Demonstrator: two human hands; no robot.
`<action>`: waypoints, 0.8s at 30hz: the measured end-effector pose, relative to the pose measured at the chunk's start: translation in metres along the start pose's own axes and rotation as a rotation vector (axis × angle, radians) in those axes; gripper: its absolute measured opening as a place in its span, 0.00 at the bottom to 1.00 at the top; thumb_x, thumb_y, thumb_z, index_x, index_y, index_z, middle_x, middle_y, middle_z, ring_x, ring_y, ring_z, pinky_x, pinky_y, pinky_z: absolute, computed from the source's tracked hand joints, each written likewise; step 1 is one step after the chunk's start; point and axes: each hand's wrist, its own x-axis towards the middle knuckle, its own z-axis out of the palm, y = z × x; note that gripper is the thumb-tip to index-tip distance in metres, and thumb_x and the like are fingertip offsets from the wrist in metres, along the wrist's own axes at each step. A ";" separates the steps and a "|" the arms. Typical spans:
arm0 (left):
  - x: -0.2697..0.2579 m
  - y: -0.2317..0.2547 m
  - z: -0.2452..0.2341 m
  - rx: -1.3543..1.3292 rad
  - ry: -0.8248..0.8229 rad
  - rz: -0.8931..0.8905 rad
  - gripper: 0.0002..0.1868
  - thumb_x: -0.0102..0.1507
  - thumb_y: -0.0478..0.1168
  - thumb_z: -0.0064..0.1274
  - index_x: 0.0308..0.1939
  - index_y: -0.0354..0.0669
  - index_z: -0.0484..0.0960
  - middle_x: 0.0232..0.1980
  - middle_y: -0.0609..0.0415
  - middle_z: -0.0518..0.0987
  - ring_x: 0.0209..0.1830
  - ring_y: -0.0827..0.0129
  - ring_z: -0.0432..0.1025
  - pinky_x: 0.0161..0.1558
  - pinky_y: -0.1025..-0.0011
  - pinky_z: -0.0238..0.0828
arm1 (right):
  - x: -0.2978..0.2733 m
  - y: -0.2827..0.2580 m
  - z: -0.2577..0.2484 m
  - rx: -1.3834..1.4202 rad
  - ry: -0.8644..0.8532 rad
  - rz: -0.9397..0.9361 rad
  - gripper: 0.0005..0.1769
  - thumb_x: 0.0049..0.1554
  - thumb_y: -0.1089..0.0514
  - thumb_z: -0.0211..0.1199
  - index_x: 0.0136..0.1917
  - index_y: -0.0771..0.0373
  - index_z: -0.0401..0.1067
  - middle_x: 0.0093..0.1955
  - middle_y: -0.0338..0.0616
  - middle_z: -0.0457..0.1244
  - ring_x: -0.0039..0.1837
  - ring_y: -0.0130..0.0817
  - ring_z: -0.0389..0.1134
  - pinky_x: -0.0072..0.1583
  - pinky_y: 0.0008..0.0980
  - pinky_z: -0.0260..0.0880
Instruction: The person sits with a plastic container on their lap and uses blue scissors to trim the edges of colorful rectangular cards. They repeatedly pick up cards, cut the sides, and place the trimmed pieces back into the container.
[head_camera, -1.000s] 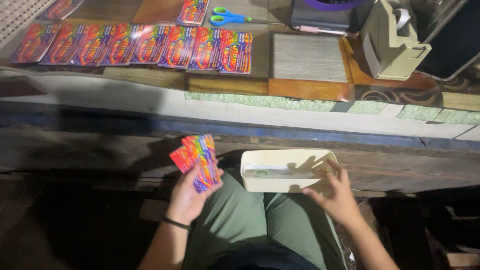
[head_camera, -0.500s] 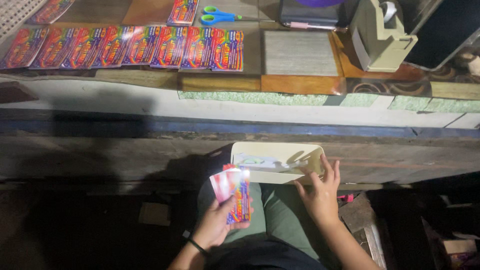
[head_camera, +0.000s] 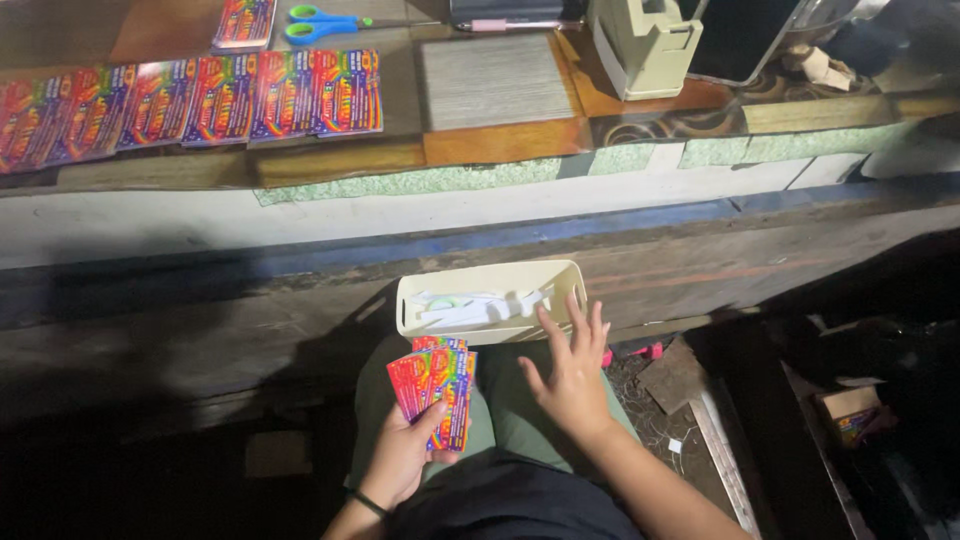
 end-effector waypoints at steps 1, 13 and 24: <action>0.002 -0.003 0.000 0.019 -0.010 0.008 0.16 0.66 0.42 0.52 0.57 0.44 0.76 0.44 0.49 0.86 0.37 0.66 0.82 0.24 0.68 0.78 | -0.003 -0.002 0.000 0.019 0.015 -0.024 0.46 0.47 0.53 0.75 0.75 0.54 0.59 0.82 0.57 0.40 0.82 0.75 0.33 0.74 0.77 0.37; 0.067 -0.062 -0.041 -0.077 -0.345 0.338 0.28 0.67 0.37 0.56 0.71 0.40 0.69 0.62 0.46 0.80 0.59 0.66 0.78 0.55 0.63 0.80 | -0.038 0.000 0.061 0.730 -0.068 -0.224 0.51 0.44 0.56 0.83 0.73 0.65 0.58 0.66 0.56 0.59 0.64 0.47 0.65 0.65 0.43 0.66; 0.023 -0.018 -0.008 -0.252 -0.223 -0.037 0.26 0.70 0.51 0.47 0.66 0.39 0.73 0.52 0.45 0.84 0.41 0.61 0.82 0.33 0.60 0.83 | -0.049 0.026 0.098 1.153 -0.347 0.699 0.09 0.53 0.65 0.73 0.39 0.63 0.71 0.38 0.36 0.67 0.42 0.21 0.66 0.48 0.24 0.70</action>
